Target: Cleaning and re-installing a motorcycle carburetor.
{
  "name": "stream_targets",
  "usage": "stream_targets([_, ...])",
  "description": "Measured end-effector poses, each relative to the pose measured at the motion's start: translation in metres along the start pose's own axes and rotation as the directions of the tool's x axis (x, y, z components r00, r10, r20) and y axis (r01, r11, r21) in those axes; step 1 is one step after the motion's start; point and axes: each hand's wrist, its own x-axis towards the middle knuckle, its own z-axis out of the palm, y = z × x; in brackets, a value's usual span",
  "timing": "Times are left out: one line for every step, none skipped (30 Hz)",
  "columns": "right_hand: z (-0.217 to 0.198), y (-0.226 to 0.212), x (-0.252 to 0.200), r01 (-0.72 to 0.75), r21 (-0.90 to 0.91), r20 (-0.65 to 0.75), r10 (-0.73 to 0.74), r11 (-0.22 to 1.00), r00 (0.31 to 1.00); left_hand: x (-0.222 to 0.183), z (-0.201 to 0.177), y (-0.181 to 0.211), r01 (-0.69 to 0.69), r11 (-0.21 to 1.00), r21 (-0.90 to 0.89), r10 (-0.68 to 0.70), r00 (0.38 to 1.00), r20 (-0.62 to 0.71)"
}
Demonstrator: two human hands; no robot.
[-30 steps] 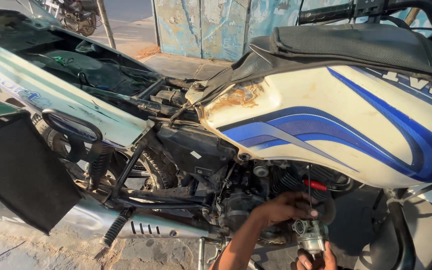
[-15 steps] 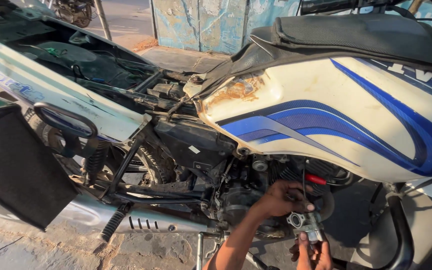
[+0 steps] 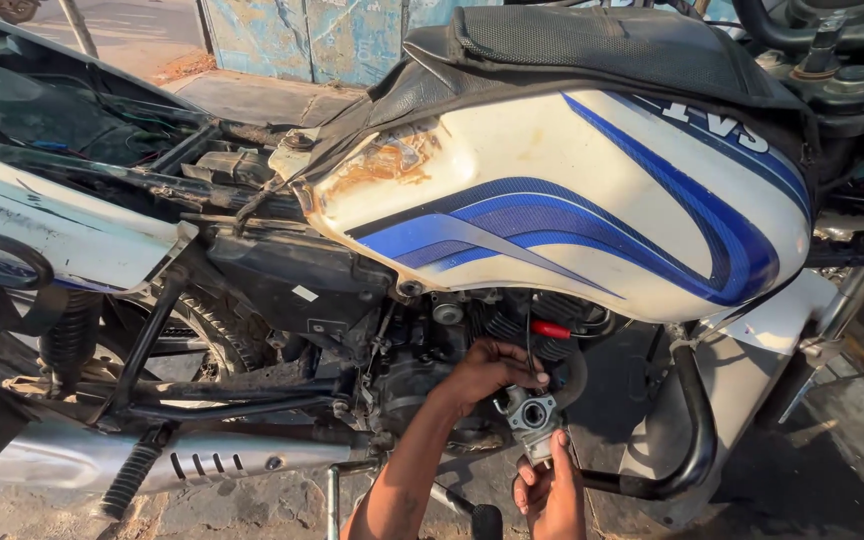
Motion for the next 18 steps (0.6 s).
stream_targets([-0.001, -0.001, 0.001, 0.004, -0.002, -0.003, -0.004, 1.0, 1.0, -0.001, 0.001, 0.002, -0.002, 1.0, -0.003, 0.002, 1.0, 0.004])
stream_targets([-0.002, -0.003, 0.002, -0.07, 0.034, -0.004, 0.07, 0.997, 0.998, -0.002, 0.001, 0.005, 0.034, 0.999, -0.019, -0.035, 0.999, -0.012])
stream_targets([-0.003, -0.003, 0.002, -0.146, 0.07, -0.002, 0.146, 0.987, 0.989, -0.005, 0.001, 0.007, 0.072, 0.997, -0.036, -0.073, 0.997, -0.029])
stream_targets([-0.007, -0.003, 0.004, -0.144, 0.069, -0.005, 0.145, 0.987, 0.989, -0.002, 0.0, 0.001, 0.072, 0.997, -0.038, -0.073, 0.997, -0.027])
stream_targets([-0.011, -0.003, 0.007, -0.186, 0.125, 0.09, 0.176, 0.975, 0.98, 0.001, -0.002, -0.003, 0.106, 0.991, -0.076, -0.109, 0.993, -0.034])
stream_targets([-0.015, -0.003, 0.009, -0.232, 0.175, 0.186, 0.199, 0.957, 0.962, 0.004, -0.004, -0.008, 0.14, 0.983, -0.115, -0.145, 0.989, -0.039])
stream_targets([-0.02, -0.001, 0.012, -0.23, 0.175, 0.184, 0.198, 0.957, 0.963, 0.005, -0.004, -0.012, 0.14, 0.983, -0.115, -0.145, 0.989, -0.037])
stream_targets([-0.024, 0.0, 0.016, -0.232, 0.171, 0.217, 0.193, 0.958, 0.957, 0.006, -0.003, -0.016, 0.132, 0.986, -0.103, -0.138, 0.989, -0.055])
stream_targets([-0.028, 0.0, 0.02, -0.233, 0.167, 0.251, 0.187, 0.958, 0.95, 0.007, -0.003, -0.02, 0.124, 0.988, -0.088, -0.13, 0.989, -0.075])
stream_targets([-0.033, 0.001, 0.022, -0.231, 0.167, 0.251, 0.185, 0.959, 0.95, 0.005, 0.0, -0.018, 0.122, 0.989, -0.088, -0.129, 0.989, -0.073])
stream_targets([-0.038, 0.002, 0.025, -0.255, 0.189, 0.349, 0.178, 0.948, 0.92, 0.004, 0.002, -0.016, 0.136, 0.983, -0.127, -0.146, 0.987, -0.073])
stream_targets([-0.042, 0.002, 0.027, -0.281, 0.208, 0.443, 0.166, 0.937, 0.881, 0.003, 0.004, -0.014, 0.149, 0.975, -0.166, -0.163, 0.984, -0.073])
stream_targets([-0.048, 0.006, 0.031, -0.282, 0.206, 0.443, 0.167, 0.937, 0.881, 0.001, 0.007, -0.015, 0.148, 0.975, -0.168, -0.162, 0.984, -0.074])
stream_targets([-0.054, 0.009, 0.036, -0.257, 0.208, 0.482, 0.13, 0.944, 0.866, 0.0, 0.009, -0.016, 0.151, 0.974, -0.172, -0.164, 0.984, -0.067])
stream_targets([-0.059, 0.013, 0.04, -0.232, 0.215, 0.52, 0.09, 0.949, 0.849, -0.001, 0.011, -0.017, 0.154, 0.973, -0.173, -0.166, 0.984, -0.059])
stream_targets([-0.026, -0.004, 0.018, -0.231, 0.216, 0.52, 0.089, 0.949, 0.85, -0.001, 0.014, -0.016, 0.154, 0.973, -0.173, -0.166, 0.984, -0.058])
stream_targets([0.005, -0.02, -0.007, -0.117, 0.128, 0.243, 0.084, 0.985, 0.966, -0.003, 0.017, -0.017, 0.084, 0.987, -0.139, -0.096, 0.992, -0.085])
stream_targets([0.036, -0.036, -0.031, -0.024, 0.009, -0.048, 0.024, 1.0, 0.999, -0.005, 0.021, -0.019, 0.014, 0.995, -0.103, -0.026, 0.994, -0.109])
